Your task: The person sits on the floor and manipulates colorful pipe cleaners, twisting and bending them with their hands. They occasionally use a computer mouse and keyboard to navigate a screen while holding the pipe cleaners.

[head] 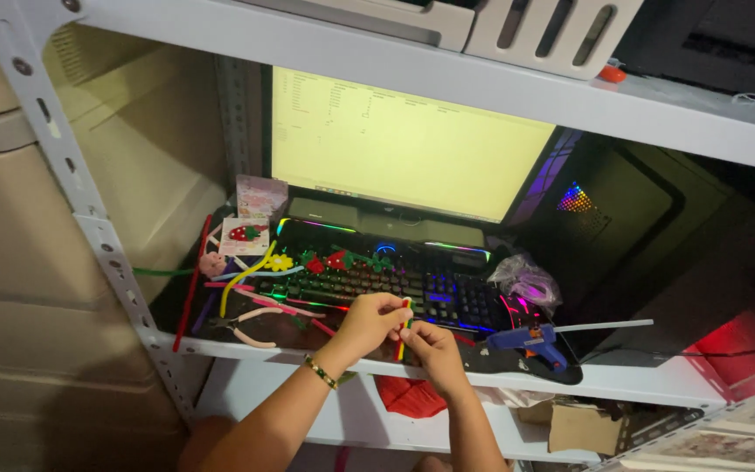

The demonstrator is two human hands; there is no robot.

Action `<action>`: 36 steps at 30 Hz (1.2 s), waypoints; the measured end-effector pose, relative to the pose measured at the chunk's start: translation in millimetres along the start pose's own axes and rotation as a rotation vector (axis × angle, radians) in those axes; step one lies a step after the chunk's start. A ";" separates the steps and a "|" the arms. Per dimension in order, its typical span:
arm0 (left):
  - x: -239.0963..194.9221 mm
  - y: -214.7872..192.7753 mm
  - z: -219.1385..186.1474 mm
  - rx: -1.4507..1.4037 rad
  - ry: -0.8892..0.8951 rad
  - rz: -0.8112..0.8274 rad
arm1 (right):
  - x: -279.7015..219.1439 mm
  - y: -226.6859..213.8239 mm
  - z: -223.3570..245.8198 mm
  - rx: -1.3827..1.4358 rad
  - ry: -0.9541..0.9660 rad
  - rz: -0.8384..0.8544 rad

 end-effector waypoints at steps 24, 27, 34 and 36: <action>14.5 8.3 15.0 0.354 0.011 -0.153 | -15.0 16.9 22.6 -0.077 -0.134 -0.001; 6.1 10.4 1.7 0.404 -0.012 -0.090 | -12.4 11.9 16.2 -0.117 -0.158 -0.012; 2.5 10.8 2.7 0.218 0.081 -0.025 | -11.0 0.3 2.0 -0.060 -0.077 0.020; 5.8 9.5 5.0 0.155 0.083 -0.006 | -9.4 1.4 5.5 -0.108 -0.087 0.023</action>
Point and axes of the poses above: each hand's wrist, its own x-axis towards the middle knuckle, its own y-axis out of the palm, z = x × y, the point moved 4 cm from there along x, towards the middle knuckle
